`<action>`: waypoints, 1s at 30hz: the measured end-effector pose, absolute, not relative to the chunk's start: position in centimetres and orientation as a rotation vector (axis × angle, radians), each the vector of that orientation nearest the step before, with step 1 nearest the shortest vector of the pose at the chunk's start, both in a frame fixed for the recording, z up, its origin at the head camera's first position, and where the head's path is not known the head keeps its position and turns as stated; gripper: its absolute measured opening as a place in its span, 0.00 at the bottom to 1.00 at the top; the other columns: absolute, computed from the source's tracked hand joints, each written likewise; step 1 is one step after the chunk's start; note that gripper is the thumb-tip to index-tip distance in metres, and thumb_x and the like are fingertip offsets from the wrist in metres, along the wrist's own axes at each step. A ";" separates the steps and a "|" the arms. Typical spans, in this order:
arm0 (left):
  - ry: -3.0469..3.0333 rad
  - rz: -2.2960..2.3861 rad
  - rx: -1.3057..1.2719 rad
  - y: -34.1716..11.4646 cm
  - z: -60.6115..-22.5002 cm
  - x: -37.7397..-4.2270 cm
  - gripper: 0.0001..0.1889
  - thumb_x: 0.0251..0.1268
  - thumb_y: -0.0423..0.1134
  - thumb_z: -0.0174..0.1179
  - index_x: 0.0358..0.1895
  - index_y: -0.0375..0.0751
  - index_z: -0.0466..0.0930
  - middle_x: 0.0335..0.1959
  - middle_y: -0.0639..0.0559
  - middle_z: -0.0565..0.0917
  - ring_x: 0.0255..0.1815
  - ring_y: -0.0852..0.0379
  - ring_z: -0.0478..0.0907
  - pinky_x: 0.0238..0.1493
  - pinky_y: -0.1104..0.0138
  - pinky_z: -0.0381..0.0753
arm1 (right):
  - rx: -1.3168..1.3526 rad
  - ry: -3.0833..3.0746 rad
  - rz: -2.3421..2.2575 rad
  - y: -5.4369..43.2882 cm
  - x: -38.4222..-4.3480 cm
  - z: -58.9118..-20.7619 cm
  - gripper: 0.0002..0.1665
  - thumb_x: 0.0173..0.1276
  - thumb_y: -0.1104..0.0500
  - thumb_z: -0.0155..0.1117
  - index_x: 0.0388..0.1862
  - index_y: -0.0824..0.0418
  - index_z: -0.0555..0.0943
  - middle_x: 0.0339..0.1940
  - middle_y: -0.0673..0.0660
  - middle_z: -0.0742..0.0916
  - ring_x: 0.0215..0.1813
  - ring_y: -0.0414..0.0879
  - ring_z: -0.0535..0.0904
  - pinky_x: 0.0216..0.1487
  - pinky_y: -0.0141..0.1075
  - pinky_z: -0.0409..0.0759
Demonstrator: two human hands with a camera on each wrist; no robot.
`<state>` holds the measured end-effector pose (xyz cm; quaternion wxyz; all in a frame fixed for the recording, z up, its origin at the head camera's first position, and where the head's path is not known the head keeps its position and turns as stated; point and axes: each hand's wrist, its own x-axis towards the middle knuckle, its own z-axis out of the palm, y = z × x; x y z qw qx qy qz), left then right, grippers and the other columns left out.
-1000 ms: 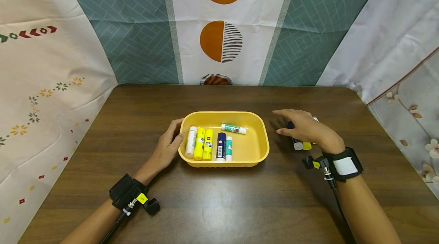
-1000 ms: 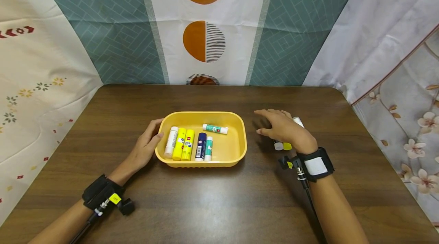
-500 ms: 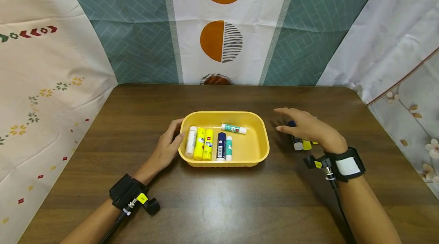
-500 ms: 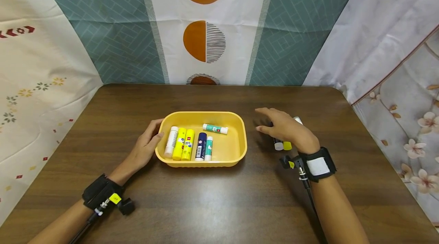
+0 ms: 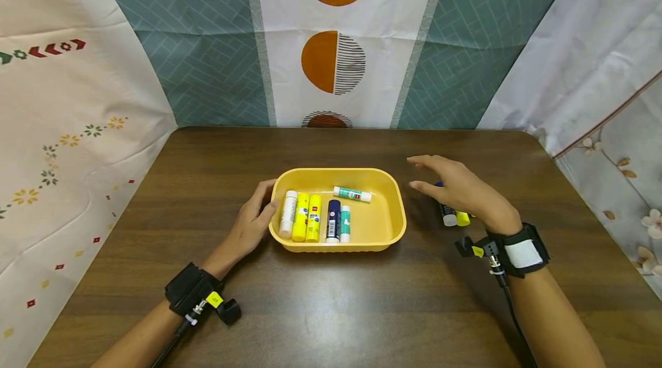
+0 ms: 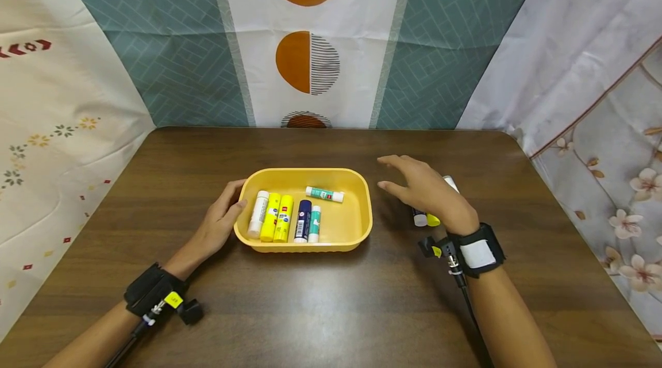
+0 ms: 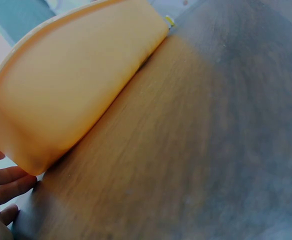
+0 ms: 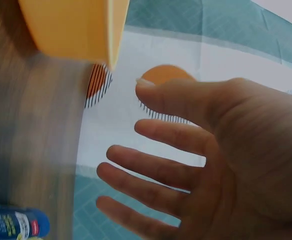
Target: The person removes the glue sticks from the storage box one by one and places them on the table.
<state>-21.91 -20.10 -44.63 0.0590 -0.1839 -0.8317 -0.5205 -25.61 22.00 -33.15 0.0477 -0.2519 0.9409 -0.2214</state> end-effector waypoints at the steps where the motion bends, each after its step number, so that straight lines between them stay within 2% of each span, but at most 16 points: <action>1: -2.519 -1.579 -0.555 -20.1 -44.6 -21.9 0.22 0.81 0.40 0.45 0.74 0.44 0.62 0.67 0.43 0.73 0.65 0.47 0.71 0.65 0.46 0.69 | -0.774 2.880 -0.693 21.9 -25.5 -33.1 0.33 0.75 0.52 0.64 0.74 0.62 0.68 0.69 0.64 0.77 0.68 0.61 0.73 0.64 0.59 0.73; 4: -2.524 -1.578 -0.555 -20.0 -44.6 -21.9 0.22 0.81 0.39 0.45 0.74 0.44 0.62 0.67 0.42 0.73 0.65 0.47 0.71 0.65 0.46 0.69 | -0.807 2.924 -0.759 21.5 -25.1 -32.8 0.30 0.75 0.54 0.64 0.71 0.61 0.72 0.63 0.61 0.81 0.63 0.58 0.77 0.60 0.56 0.76; 7: -2.529 -1.571 -0.560 -19.9 -44.7 -22.0 0.23 0.81 0.39 0.45 0.74 0.43 0.62 0.67 0.42 0.73 0.65 0.46 0.71 0.65 0.46 0.68 | -0.871 3.014 -0.823 20.8 -24.8 -32.6 0.24 0.74 0.55 0.65 0.66 0.60 0.77 0.55 0.56 0.84 0.55 0.54 0.80 0.52 0.50 0.79; 12: -2.523 -1.578 -0.550 -20.0 -44.6 -21.9 0.23 0.81 0.39 0.45 0.74 0.43 0.62 0.67 0.42 0.73 0.65 0.46 0.70 0.65 0.46 0.68 | -0.967 3.084 -0.937 18.9 -24.4 -32.5 0.18 0.71 0.60 0.68 0.59 0.58 0.82 0.47 0.52 0.86 0.44 0.45 0.81 0.41 0.42 0.79; 16: -2.529 -1.579 -0.547 -20.0 -44.6 -21.9 0.23 0.81 0.39 0.45 0.74 0.44 0.62 0.67 0.42 0.73 0.65 0.47 0.70 0.66 0.46 0.68 | -0.974 3.003 -0.978 17.0 -24.2 -32.8 0.18 0.70 0.62 0.69 0.58 0.60 0.83 0.45 0.52 0.86 0.41 0.44 0.79 0.41 0.42 0.82; 24: -2.536 -1.586 -0.541 -20.1 -44.6 -22.0 0.22 0.81 0.40 0.45 0.74 0.46 0.62 0.67 0.44 0.73 0.66 0.47 0.70 0.66 0.47 0.68 | -1.010 2.925 -0.928 15.0 -24.1 -34.0 0.16 0.70 0.63 0.68 0.56 0.61 0.83 0.47 0.56 0.87 0.46 0.48 0.83 0.47 0.46 0.84; 30: -2.539 -1.587 -0.537 -20.2 -44.5 -21.9 0.22 0.81 0.40 0.45 0.73 0.45 0.62 0.67 0.43 0.73 0.65 0.47 0.71 0.66 0.47 0.69 | -0.925 2.910 -0.875 14.1 -24.0 -34.9 0.18 0.70 0.62 0.69 0.58 0.62 0.82 0.48 0.58 0.87 0.49 0.51 0.83 0.51 0.47 0.84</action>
